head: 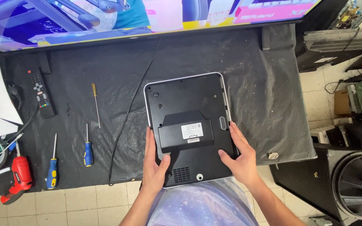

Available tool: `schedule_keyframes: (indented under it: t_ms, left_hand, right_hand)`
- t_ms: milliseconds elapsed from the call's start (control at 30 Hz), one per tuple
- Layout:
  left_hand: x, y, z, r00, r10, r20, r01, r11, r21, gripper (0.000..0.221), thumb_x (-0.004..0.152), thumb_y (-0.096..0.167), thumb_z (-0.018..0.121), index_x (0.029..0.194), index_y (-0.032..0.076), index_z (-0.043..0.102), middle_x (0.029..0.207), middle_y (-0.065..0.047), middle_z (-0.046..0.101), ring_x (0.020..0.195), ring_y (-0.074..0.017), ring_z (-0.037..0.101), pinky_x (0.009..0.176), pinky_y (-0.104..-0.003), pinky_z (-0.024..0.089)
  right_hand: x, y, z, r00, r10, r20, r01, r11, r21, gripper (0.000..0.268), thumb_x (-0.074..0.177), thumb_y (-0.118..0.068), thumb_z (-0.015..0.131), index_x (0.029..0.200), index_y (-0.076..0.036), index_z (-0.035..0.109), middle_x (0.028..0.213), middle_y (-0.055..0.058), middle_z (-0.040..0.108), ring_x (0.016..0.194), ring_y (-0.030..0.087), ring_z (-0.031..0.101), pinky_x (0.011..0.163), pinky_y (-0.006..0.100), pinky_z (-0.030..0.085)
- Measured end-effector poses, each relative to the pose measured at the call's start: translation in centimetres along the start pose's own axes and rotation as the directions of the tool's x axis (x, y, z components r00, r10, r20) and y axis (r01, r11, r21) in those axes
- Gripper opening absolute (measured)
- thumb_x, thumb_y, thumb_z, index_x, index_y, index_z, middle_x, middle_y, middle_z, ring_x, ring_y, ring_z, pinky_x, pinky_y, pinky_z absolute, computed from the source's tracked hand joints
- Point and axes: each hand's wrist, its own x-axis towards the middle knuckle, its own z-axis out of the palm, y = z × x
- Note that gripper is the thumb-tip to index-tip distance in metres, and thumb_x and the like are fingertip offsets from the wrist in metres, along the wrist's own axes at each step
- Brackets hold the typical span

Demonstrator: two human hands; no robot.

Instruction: Using a screwdriver to remove screws from the bottom of a projector and attempting to remove the outer casing.

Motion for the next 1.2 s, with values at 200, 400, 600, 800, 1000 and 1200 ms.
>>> schedule_keyframes:
  t_ms: [200,400,600,800,1000,1200]
  left_hand:
    - [0.8,-0.7,-0.2,1.0,0.012,0.011,-0.012,1.0,0.004,0.094,0.104,0.058,0.057,0.176,0.014,0.015,0.189,-0.012,0.004,0.176,-0.0284,0.002,0.139,-0.05,0.012]
    - [1.4,-0.6,-0.5,0.999,0.0,0.032,0.0,1.0,0.024,0.097,0.103,0.063,0.056,0.176,0.013,0.017,0.188,-0.013,0.008,0.175,-0.0285,0.004,0.139,-0.05,0.013]
    - [1.9,-0.2,-0.7,0.998,-0.063,0.007,0.062,0.993,0.099,0.096,0.099,0.054,0.065,0.174,0.011,0.024,0.187,-0.013,0.015,0.174,-0.0283,0.013,0.138,-0.048,0.019]
    - [2.5,0.9,-0.9,0.993,-0.101,-0.055,0.109,0.982,0.157,0.09,0.095,0.044,0.072,0.171,0.01,0.037,0.184,-0.013,0.028,0.171,-0.0267,0.026,0.134,-0.045,0.028]
    - [2.6,1.9,-0.7,0.983,-0.159,-0.09,0.174,0.965,0.199,0.085,0.093,0.037,0.074,0.168,0.009,0.044,0.182,-0.012,0.036,0.169,-0.0247,0.031,0.133,-0.043,0.032]
    - [2.6,1.6,-0.4,0.983,-0.145,-0.109,0.167,0.96,0.225,0.086,0.094,0.036,0.072,0.168,0.005,0.041,0.182,-0.013,0.035,0.17,-0.0261,0.03,0.134,-0.044,0.03]
  right_hand:
    - [0.6,0.0,0.4,1.0,0.024,-0.005,-0.024,1.0,-0.005,0.081,0.087,-0.003,0.078,0.163,-0.002,0.049,0.174,0.013,0.047,0.164,0.025,0.041,0.137,0.041,0.033]
    - [0.5,0.7,0.6,0.998,0.053,-0.025,-0.053,0.999,-0.006,0.08,0.087,-0.005,0.078,0.162,-0.002,0.05,0.174,0.014,0.048,0.164,0.024,0.042,0.136,0.041,0.035]
    - [5.7,1.1,-1.6,0.989,0.069,-0.129,-0.088,0.986,-0.144,0.035,0.1,-0.026,0.074,0.13,-0.011,0.083,0.132,0.007,0.083,0.127,0.019,0.076,0.114,0.037,0.056]
    - [11.9,-0.7,-1.6,0.906,0.42,-0.054,-0.422,0.906,-0.022,0.04,0.096,-0.039,0.072,0.129,-0.019,0.082,0.132,-0.004,0.083,0.122,0.012,0.075,0.112,0.03,0.055]
    - [12.1,2.1,-0.7,0.95,0.278,-0.142,-0.282,0.959,-0.013,0.025,0.093,-0.024,0.082,0.115,-0.014,0.089,0.104,-0.001,0.088,0.09,0.009,0.078,0.089,0.023,0.062]
    - [12.1,2.2,-1.0,0.973,0.135,-0.187,-0.164,0.975,-0.15,0.024,0.092,-0.023,0.077,0.11,-0.016,0.091,0.099,-0.003,0.089,0.084,0.008,0.079,0.082,0.022,0.062]
